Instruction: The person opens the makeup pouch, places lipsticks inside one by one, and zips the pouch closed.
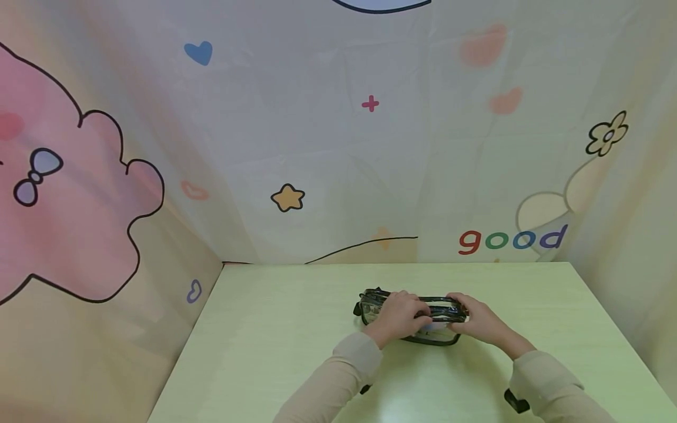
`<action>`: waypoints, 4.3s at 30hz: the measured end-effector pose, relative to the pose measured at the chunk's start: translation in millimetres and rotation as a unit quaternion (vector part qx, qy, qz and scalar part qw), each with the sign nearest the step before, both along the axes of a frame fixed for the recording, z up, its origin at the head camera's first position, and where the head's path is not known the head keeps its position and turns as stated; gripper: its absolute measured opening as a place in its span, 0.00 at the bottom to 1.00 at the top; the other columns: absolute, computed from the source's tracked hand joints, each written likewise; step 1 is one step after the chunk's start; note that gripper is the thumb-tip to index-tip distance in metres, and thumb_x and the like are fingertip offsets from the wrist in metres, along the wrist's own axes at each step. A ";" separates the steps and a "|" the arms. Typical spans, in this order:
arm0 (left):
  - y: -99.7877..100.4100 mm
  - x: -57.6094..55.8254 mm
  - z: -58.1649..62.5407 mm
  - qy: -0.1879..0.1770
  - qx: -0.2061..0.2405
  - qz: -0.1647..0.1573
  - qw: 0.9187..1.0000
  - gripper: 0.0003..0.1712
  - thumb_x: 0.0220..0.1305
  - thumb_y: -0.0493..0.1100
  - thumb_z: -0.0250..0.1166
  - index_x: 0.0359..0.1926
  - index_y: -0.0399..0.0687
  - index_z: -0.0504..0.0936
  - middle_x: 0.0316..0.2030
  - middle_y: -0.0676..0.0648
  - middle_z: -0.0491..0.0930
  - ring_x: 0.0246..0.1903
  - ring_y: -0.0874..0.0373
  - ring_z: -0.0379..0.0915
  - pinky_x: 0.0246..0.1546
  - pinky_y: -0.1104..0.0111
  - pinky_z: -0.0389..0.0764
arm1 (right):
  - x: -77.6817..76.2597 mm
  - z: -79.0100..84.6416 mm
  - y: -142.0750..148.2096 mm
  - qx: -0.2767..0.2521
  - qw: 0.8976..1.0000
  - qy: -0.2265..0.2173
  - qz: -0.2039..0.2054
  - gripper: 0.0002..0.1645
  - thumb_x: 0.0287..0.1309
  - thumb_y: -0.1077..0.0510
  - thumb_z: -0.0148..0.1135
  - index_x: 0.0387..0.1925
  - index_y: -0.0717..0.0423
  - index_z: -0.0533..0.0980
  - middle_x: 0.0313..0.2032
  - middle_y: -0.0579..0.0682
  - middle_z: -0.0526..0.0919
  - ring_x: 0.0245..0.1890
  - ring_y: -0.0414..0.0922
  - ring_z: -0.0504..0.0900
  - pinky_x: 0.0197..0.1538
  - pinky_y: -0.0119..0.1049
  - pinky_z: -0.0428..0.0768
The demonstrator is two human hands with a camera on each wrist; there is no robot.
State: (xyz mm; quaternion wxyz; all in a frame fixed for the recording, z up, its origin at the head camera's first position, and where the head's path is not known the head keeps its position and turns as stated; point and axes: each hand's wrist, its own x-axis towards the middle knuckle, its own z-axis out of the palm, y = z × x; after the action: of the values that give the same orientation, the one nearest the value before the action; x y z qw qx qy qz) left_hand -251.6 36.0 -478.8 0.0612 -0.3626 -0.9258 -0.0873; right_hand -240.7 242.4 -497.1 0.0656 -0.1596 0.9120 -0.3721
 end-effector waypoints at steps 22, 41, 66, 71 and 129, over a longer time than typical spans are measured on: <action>2.8 -1.7 5.0 -0.014 -0.041 0.082 0.996 0.09 0.60 0.49 0.54 0.32 0.66 0.82 0.22 0.65 0.78 0.24 0.68 0.69 0.35 0.73 0.71 | 0.4 -1.5 -0.5 -0.002 1.000 0.013 0.008 0.35 0.43 0.58 0.64 0.54 0.63 0.64 0.47 0.61 0.73 0.41 0.50 0.73 0.38 0.41 0.75; 2.8 -2.3 5.9 -0.079 -0.051 0.210 0.973 0.25 0.58 0.55 0.51 0.08 0.55 0.58 0.08 0.55 0.52 0.19 0.61 0.55 0.25 0.68 0.58 | -0.3 -1.0 -1.8 0.016 1.000 0.022 0.003 0.32 0.42 0.60 0.63 0.53 0.62 0.65 0.42 0.56 0.75 0.37 0.46 0.72 0.33 0.34 0.72; -7.3 -3.3 13.3 -0.101 -0.012 0.298 0.949 0.26 0.56 0.55 0.51 0.06 0.55 0.59 0.08 0.55 0.58 0.25 0.57 0.68 0.39 0.60 0.68 | -0.2 -3.2 -0.8 0.027 0.999 0.020 -0.006 0.31 0.43 0.61 0.61 0.53 0.63 0.65 0.43 0.57 0.76 0.39 0.47 0.74 0.33 0.36 0.72; -12.8 -4.7 13.2 -0.103 0.011 0.299 0.948 0.26 0.55 0.52 0.51 0.05 0.55 0.56 0.06 0.55 0.52 0.22 0.57 0.63 0.34 0.63 0.66 | -0.2 -3.5 -0.7 0.030 0.999 0.024 -0.003 0.31 0.43 0.61 0.61 0.53 0.62 0.65 0.43 0.57 0.76 0.39 0.47 0.74 0.33 0.36 0.72; -86.1 -22.9 12.4 -0.193 0.161 0.335 0.908 0.20 0.53 0.45 0.52 0.09 0.54 0.58 0.08 0.56 0.54 0.10 0.62 0.47 0.11 0.73 0.46 | -8.1 -1.3 -4.6 0.039 0.999 0.024 0.003 0.29 0.44 0.62 0.59 0.52 0.63 0.65 0.41 0.58 0.77 0.37 0.47 0.74 0.31 0.35 0.70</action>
State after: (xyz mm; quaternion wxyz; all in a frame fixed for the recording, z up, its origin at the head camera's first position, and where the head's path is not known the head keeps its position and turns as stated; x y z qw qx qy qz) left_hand -274.5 -50.1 -466.3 -0.0359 0.0074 -0.9600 -0.2777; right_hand -248.8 237.8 -498.4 0.0510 -0.1688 0.9267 -0.3320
